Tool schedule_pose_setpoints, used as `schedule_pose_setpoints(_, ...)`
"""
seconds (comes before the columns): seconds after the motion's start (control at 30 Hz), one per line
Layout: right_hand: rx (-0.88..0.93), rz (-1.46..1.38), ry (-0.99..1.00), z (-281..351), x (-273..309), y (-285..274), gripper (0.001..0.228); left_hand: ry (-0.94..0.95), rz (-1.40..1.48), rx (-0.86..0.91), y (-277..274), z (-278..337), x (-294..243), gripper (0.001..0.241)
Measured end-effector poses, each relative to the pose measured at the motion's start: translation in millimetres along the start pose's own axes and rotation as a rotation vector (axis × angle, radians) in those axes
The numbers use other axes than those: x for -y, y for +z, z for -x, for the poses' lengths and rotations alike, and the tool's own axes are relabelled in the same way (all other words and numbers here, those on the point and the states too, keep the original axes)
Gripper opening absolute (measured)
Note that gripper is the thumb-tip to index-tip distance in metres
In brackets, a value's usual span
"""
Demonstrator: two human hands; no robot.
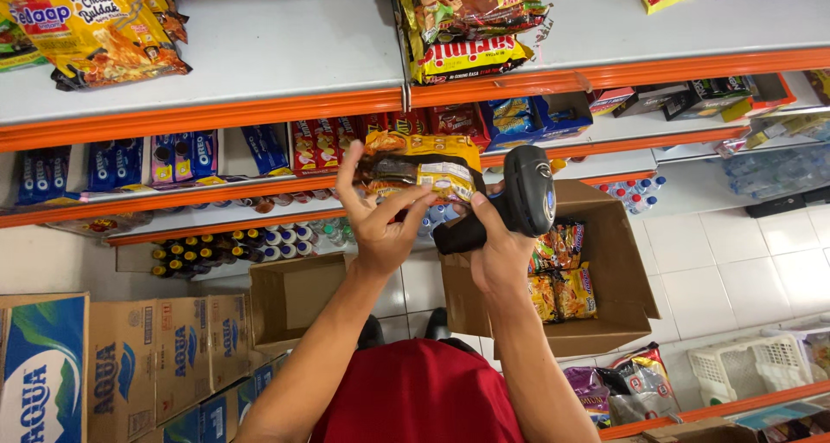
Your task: The person scans packages of instant noodles on shelves and inside a cardboard box using a handheld barcode scanner.
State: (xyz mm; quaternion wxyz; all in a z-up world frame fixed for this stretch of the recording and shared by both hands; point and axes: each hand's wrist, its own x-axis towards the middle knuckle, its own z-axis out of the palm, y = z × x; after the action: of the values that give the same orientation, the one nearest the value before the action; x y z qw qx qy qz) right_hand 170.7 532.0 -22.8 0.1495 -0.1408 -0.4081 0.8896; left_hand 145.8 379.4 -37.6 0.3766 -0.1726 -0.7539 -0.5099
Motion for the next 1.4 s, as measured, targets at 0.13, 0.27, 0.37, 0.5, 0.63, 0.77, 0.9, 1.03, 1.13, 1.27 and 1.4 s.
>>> schedule_pose_setpoints(0.13,0.071,0.05,-0.015,3,0,-6,0.033,-0.034,0.005,0.049,-1,-1,2,0.009)
schedule_pose_setpoints(0.27,0.039,0.128,-0.017,4,2,-13,0.037,0.029,-0.148,0.093,-2,-8,-5,0.009)
schedule_pose_setpoints(0.37,0.098,0.149,-0.07,4,4,-18,0.041,-0.004,-0.103,0.151,-4,-11,-11,0.006)
schedule_pose_setpoints(0.5,0.149,0.183,-0.124,5,6,-24,0.042,0.007,-0.107,0.177,-3,-11,-13,0.009)
schedule_pose_setpoints(0.63,0.078,0.127,-0.069,5,4,-25,0.041,0.034,-0.086,0.229,-4,-6,-12,0.013)
schedule_pose_setpoints(0.77,-0.031,0.119,-0.059,3,-3,-28,0.044,0.088,-0.083,0.261,-4,2,-6,0.017)
schedule_pose_setpoints(0.9,-0.016,0.06,-0.046,4,-3,-30,0.046,0.117,-0.117,0.222,-4,7,-4,0.015)
schedule_pose_setpoints(1.03,0.0,0.026,0.089,3,-1,-24,0.047,0.149,-0.159,0.188,-5,12,-3,0.013)
schedule_pose_setpoints(1.13,0.032,0.032,0.082,4,0,-21,0.046,0.152,-0.147,0.209,-6,15,-2,0.011)
schedule_pose_setpoints(1.27,0.099,0.067,0.036,4,1,-22,0.04,0.176,-0.117,0.247,-12,16,4,0.011)
schedule_pose_setpoints(1.4,0.098,0.087,-0.008,4,0,-22,0.043,0.182,-0.147,0.249,-14,11,-1,0.012)
